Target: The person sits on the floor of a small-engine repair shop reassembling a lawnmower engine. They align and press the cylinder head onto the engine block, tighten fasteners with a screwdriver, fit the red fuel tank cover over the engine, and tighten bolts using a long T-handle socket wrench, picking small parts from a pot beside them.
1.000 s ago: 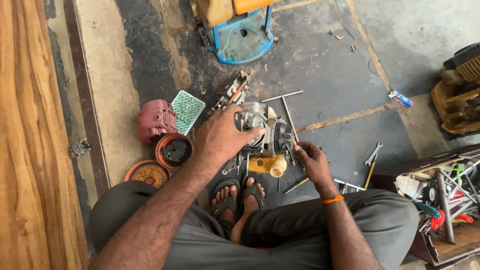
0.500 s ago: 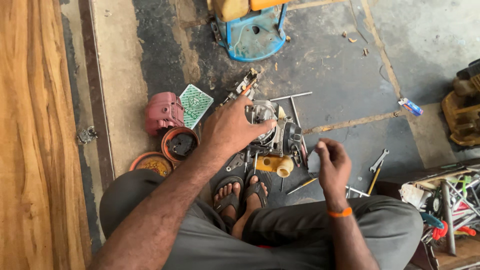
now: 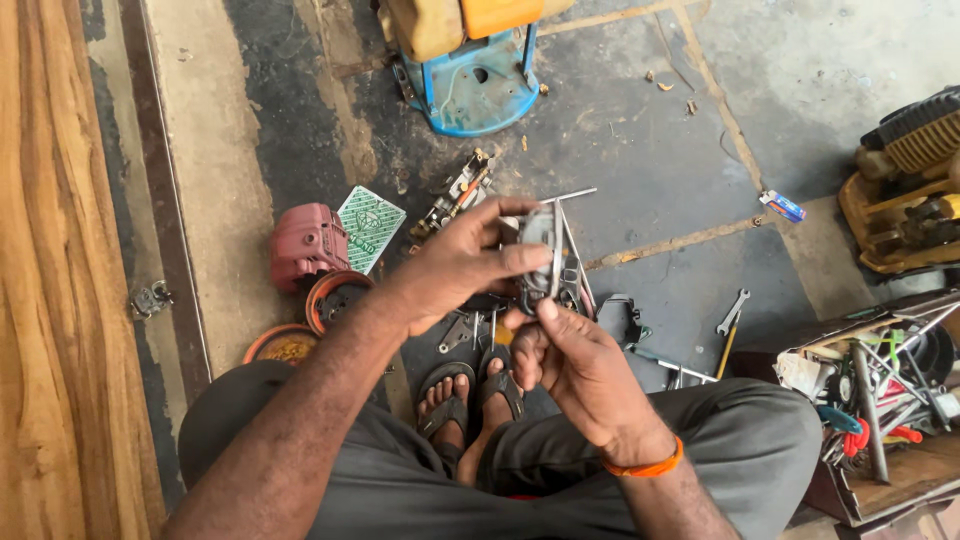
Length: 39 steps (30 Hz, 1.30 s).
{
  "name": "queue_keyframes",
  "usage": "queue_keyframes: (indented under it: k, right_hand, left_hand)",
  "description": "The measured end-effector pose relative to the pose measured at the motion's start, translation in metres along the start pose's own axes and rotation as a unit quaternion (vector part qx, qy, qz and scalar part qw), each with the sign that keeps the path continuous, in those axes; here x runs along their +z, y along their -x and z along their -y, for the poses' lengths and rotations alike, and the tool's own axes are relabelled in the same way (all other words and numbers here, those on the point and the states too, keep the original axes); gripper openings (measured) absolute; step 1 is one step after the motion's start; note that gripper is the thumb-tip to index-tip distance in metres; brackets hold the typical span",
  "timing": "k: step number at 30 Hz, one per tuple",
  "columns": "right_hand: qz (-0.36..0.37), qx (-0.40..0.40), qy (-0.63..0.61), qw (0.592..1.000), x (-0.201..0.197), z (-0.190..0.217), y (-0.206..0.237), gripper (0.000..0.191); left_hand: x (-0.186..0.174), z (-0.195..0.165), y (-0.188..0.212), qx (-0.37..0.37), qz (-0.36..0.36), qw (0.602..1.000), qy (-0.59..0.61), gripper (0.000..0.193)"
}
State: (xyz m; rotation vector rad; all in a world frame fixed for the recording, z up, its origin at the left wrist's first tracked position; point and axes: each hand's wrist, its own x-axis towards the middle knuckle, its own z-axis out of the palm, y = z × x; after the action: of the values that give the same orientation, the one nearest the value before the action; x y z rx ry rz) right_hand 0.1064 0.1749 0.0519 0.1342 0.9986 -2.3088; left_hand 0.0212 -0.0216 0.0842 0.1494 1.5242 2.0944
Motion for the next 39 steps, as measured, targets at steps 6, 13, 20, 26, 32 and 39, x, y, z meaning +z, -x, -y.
queue_keyframes:
  k: [6, 13, 20, 26, 32, 39]
  right_hand:
    - [-0.211, -0.147, 0.469, 0.844, 0.013, -0.007, 0.004, 0.026]
    - [-0.116, -0.197, 0.351, 0.908, -0.028, -0.018, 0.024, 0.026]
    - [-0.28, -0.067, 0.617, 0.733, -0.19, -0.025, -0.025, 0.032]
    - [-0.084, 0.241, 0.794, 0.551, -0.237, -0.121, -0.043, 0.035]
    - [-0.038, 0.255, 0.82, 0.511, -0.226, -0.143, -0.048, 0.034]
    - [-0.063, 0.24, 0.8, 0.545, -0.217, -0.129, -0.045, 0.051]
  left_hand:
    - [0.018, 0.012, 0.004, 0.07, -0.131, 0.97, -0.192, 0.072]
    - [-0.02, -0.023, 0.007, 0.082, -0.121, 0.989, -0.021, 0.072]
    - [-0.032, -0.024, 0.021, -0.006, 0.043, 0.997, 0.069, 0.071]
    - [-0.025, -0.015, 0.008, -0.045, -0.056, 0.992, -0.1, 0.081]
    - [-0.02, 0.007, 0.002, -0.048, -0.189, 0.882, -0.43, 0.08]
    - [-0.004, 0.014, 0.003, -0.056, -0.2, 0.839, -0.503, 0.079]
